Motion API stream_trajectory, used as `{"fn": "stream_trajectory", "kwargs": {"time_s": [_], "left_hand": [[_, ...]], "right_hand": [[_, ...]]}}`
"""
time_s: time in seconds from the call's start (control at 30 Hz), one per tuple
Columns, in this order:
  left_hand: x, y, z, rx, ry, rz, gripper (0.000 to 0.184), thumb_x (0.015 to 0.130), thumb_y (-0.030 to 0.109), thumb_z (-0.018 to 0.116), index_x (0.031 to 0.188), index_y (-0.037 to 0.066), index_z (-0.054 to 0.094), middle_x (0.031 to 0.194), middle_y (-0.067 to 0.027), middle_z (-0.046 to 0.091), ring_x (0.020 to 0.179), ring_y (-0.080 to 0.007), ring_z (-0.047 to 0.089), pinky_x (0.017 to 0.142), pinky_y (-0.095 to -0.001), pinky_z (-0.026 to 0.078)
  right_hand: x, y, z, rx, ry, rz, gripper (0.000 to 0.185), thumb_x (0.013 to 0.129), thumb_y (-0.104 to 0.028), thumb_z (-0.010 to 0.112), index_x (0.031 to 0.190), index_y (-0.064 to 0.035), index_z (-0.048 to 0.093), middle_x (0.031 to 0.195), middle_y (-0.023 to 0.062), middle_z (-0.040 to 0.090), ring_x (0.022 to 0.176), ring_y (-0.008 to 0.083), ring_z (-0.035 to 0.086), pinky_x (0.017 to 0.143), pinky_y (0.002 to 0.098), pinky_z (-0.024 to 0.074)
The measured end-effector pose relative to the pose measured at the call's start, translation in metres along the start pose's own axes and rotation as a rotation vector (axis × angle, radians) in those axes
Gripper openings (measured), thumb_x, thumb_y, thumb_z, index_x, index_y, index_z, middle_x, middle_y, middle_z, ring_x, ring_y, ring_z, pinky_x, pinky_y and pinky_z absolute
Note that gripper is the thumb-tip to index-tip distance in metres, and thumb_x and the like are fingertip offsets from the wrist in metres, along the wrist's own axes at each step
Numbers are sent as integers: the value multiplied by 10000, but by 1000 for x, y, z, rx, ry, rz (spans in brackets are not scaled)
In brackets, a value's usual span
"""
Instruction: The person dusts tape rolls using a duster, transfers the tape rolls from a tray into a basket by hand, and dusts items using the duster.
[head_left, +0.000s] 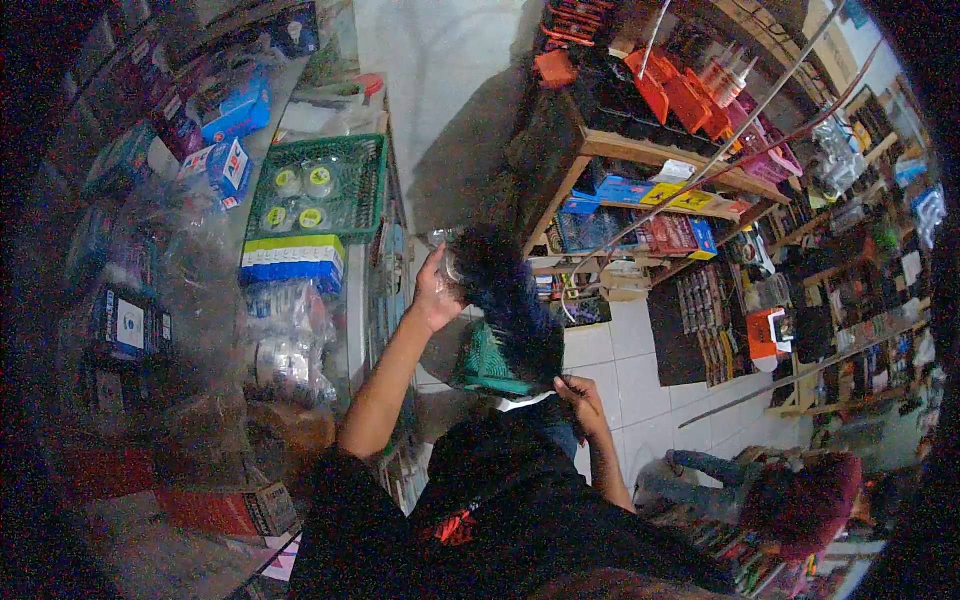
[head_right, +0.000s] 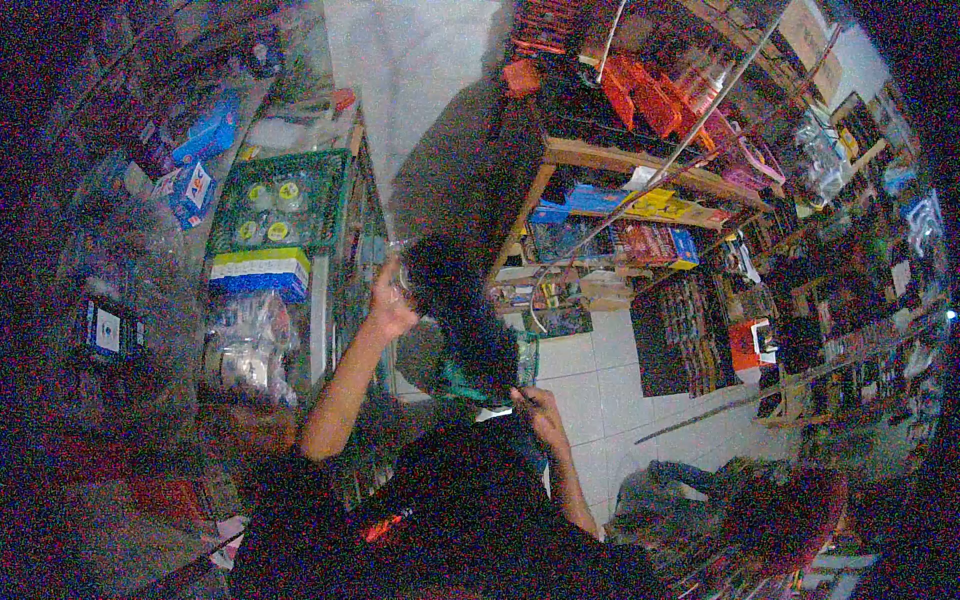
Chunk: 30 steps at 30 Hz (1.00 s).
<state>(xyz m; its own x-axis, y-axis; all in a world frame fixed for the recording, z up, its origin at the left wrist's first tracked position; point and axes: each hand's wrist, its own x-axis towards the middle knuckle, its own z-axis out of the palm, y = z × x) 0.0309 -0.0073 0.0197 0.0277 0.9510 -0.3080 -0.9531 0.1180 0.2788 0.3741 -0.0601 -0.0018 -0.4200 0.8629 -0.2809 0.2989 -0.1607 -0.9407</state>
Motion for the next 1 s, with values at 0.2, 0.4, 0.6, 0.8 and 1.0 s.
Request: {"fn": "stream_trajectory", "kwargs": {"time_s": [0.2, 0.4, 0.6, 0.8, 1.0], "left_hand": [[4, -5, -11, 36, -74, -47, 499, 920, 504, 495, 1217, 113, 583, 1111, -89, 660, 993, -270, 626, 879, -440, 498], [-1, -10, 1, 209, -59, 12, 563, 939, 557, 428, 1246, 103, 560, 1139, -86, 646, 1003, -255, 627, 888, -425, 499], [-7, -12, 18, 241, -8, 18, 721, 912, 670, 376, 1311, 89, 526, 1232, -94, 614, 1107, -267, 591, 953, -422, 464], [0, -10, 4, 193, -36, -54, 782, 885, 715, 372, 1334, 89, 506, 1287, -103, 579, 1130, -264, 573, 956, -425, 461], [-3, -15, 7, 196, -35, -28, 777, 907, 698, 331, 1358, 84, 486, 1294, -98, 576, 1163, -265, 552, 1005, -409, 424]], "right_hand": [[-10, -26, 6, 48, 104, 15, 371, 931, -307, 627, 653, -94, 504, 601, -80, 414, 524, 39, 345, 472, 248, 258], [-16, -19, -2, 54, 83, 17, 351, 940, -309, 612, 684, -87, 523, 594, -73, 422, 518, 42, 360, 466, 249, 271], [-16, -9, 4, 42, 62, 37, 315, 950, -271, 596, 706, -77, 549, 608, -73, 435, 526, 41, 365, 469, 244, 273], [-14, -12, 7, 28, 27, 13, 265, 948, -229, 598, 727, -84, 572, 636, -86, 447, 568, 32, 370, 504, 236, 280], [-15, 16, 10, 33, 146, 59, 263, 944, -232, 605, 725, -90, 573, 642, -90, 441, 571, 38, 372, 509, 237, 281]]}}
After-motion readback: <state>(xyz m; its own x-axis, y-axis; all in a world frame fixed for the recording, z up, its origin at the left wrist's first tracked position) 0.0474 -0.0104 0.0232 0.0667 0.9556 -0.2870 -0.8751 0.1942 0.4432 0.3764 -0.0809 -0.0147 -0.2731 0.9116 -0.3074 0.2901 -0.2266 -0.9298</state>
